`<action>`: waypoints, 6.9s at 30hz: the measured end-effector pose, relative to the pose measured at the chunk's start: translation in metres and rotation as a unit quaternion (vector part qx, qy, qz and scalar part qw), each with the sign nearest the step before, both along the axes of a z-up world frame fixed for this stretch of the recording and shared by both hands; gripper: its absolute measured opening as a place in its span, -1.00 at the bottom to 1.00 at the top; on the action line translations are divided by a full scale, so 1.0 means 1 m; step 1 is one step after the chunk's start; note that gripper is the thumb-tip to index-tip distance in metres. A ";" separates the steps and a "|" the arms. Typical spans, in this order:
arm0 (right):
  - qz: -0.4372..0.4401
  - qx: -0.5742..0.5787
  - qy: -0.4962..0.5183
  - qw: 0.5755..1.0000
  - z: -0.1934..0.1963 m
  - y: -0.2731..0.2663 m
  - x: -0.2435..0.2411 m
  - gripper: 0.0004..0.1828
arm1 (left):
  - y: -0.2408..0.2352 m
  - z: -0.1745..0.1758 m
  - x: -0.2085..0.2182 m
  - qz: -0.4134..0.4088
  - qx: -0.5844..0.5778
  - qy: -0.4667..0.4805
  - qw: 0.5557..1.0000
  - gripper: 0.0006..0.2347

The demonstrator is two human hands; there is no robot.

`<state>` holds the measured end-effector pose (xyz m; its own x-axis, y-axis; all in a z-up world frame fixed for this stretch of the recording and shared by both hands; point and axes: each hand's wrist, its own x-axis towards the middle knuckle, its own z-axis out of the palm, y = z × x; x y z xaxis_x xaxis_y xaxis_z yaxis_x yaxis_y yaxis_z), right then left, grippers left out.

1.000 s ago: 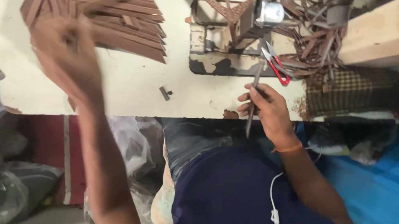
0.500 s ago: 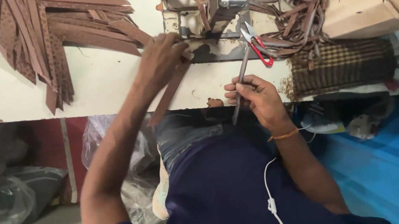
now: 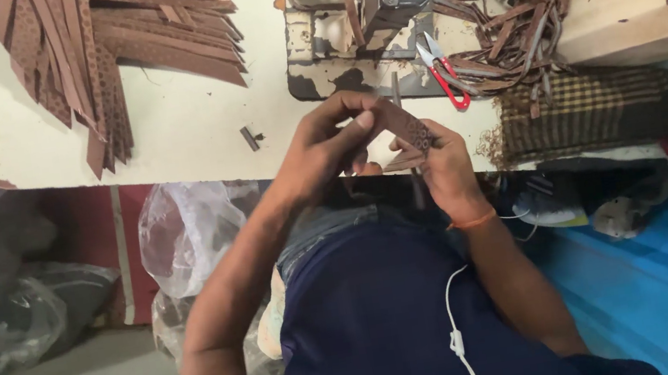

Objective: Trimming excess material from leather straps using small snips at a workbench.

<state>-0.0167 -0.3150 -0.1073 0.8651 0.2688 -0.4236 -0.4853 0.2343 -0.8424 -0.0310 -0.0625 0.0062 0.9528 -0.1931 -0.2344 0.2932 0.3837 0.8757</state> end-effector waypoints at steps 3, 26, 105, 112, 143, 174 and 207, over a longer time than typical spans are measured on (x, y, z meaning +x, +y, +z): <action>-0.003 0.039 0.012 0.999 -0.016 -0.011 0.009 -0.72 | -0.006 -0.019 -0.010 0.057 -0.153 0.043 0.986 -0.80; 0.001 0.094 -0.059 0.994 0.058 0.030 -0.014 -0.68 | -0.048 -0.030 -0.007 0.046 0.109 0.004 0.993 -0.73; 0.111 -0.189 -0.211 0.952 0.110 0.015 -0.014 -0.53 | -0.042 -0.008 -0.023 0.068 0.198 -0.047 0.977 -0.82; 0.127 -0.250 -0.309 0.909 0.132 0.024 -0.008 -0.44 | -0.034 -0.001 -0.009 0.052 0.197 0.004 0.979 -0.73; 0.069 -0.396 -0.498 0.768 0.174 0.062 0.099 -0.60 | 0.007 0.008 0.122 0.075 0.273 -0.180 0.942 -0.70; -0.015 -0.611 -0.470 0.637 0.043 0.003 0.063 -0.73 | 0.031 -0.042 0.114 0.149 0.415 -0.287 0.850 -0.76; 0.022 -0.142 -0.217 0.966 0.057 0.046 0.031 -0.69 | 0.001 -0.020 0.032 0.239 0.284 -0.150 0.916 -0.80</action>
